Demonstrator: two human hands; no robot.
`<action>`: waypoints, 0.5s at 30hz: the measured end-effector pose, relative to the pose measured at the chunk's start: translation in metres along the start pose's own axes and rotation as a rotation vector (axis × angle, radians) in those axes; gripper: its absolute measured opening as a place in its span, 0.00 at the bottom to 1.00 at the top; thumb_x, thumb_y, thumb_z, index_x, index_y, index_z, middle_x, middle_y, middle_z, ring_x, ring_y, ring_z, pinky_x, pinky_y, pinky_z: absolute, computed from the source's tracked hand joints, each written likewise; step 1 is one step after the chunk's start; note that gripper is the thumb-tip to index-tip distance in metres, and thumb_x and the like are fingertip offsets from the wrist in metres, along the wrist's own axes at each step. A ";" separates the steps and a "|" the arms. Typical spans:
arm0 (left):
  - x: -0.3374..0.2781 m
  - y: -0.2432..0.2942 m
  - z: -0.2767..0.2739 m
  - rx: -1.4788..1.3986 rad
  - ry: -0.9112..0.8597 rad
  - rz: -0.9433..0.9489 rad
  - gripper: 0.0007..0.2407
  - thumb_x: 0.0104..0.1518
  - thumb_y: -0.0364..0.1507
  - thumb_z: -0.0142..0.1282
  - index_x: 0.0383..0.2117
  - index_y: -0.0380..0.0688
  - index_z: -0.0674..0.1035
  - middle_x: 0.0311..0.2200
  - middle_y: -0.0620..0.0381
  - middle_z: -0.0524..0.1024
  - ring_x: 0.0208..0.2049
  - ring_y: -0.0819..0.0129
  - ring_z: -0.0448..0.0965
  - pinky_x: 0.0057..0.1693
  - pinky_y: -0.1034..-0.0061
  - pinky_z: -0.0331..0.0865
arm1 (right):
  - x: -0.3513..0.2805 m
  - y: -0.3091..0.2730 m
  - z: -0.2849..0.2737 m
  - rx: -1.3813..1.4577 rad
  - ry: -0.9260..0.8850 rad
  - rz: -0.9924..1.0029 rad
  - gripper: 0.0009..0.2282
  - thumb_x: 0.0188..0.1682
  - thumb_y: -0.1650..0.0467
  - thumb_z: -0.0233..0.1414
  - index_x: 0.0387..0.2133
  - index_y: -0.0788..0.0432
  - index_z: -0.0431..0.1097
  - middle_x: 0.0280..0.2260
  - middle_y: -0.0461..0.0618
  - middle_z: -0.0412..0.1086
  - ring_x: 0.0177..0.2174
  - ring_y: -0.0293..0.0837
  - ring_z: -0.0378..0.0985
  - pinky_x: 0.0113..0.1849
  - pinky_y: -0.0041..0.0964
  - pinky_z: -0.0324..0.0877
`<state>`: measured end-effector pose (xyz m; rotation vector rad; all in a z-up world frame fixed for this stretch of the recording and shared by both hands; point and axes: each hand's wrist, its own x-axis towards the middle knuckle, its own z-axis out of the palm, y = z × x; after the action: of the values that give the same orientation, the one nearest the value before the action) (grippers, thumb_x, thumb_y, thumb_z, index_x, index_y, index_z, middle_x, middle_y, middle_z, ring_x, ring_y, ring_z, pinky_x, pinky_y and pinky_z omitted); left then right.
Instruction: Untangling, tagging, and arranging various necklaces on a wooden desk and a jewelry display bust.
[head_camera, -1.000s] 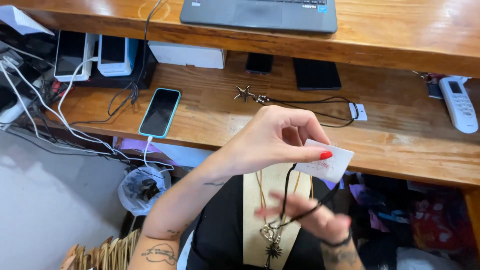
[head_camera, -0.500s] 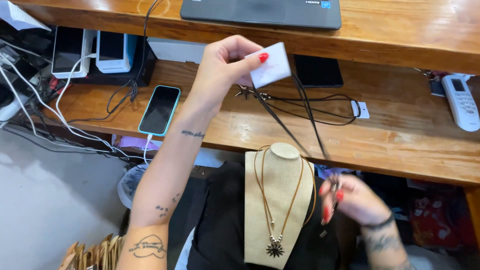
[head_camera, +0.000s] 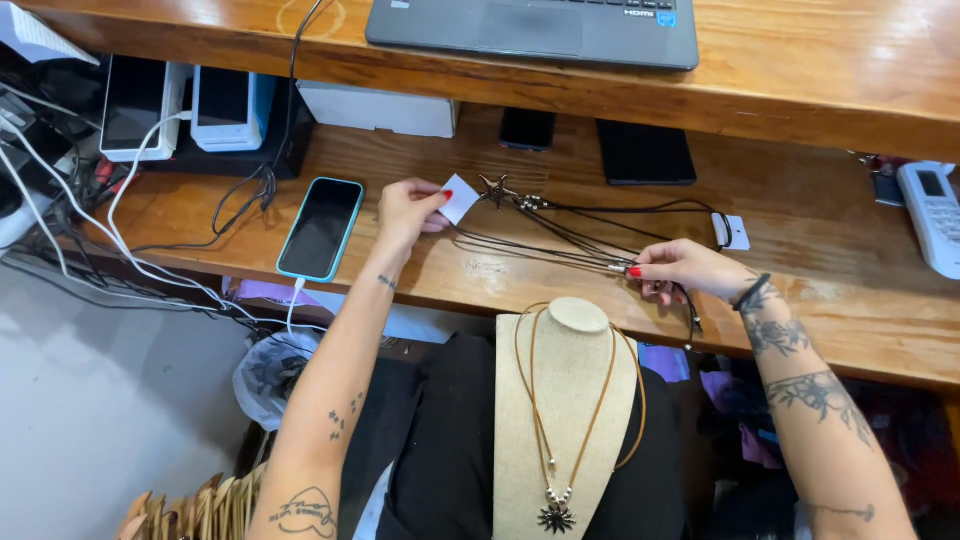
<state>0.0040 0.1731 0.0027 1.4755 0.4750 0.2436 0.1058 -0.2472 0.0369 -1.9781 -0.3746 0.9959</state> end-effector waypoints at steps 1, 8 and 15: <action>0.003 -0.005 -0.005 0.072 0.020 0.012 0.13 0.52 0.24 0.65 0.42 0.31 0.81 0.31 0.43 0.82 0.24 0.60 0.86 0.33 0.72 0.84 | 0.006 -0.001 0.000 -0.018 -0.001 0.006 0.09 0.49 0.72 0.59 0.34 0.70 0.76 0.23 0.63 0.77 0.15 0.50 0.78 0.13 0.32 0.67; 0.013 -0.007 -0.019 0.124 0.068 0.002 0.12 0.51 0.22 0.62 0.41 0.28 0.81 0.31 0.39 0.81 0.21 0.61 0.85 0.30 0.78 0.84 | 0.013 -0.013 -0.002 -0.201 0.106 0.011 0.09 0.45 0.75 0.62 0.38 0.69 0.77 0.28 0.66 0.79 0.23 0.51 0.82 0.21 0.37 0.77; 0.042 -0.019 -0.033 0.156 0.163 0.061 0.12 0.50 0.23 0.63 0.39 0.29 0.81 0.20 0.44 0.79 0.13 0.64 0.81 0.23 0.79 0.81 | 0.010 -0.015 -0.018 -0.331 0.243 -0.038 0.18 0.41 0.73 0.65 0.47 0.59 0.77 0.34 0.57 0.77 0.30 0.47 0.82 0.34 0.36 0.79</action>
<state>0.0235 0.2193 -0.0238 1.6319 0.5914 0.3840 0.1276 -0.2428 0.0495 -2.3500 -0.4615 0.6905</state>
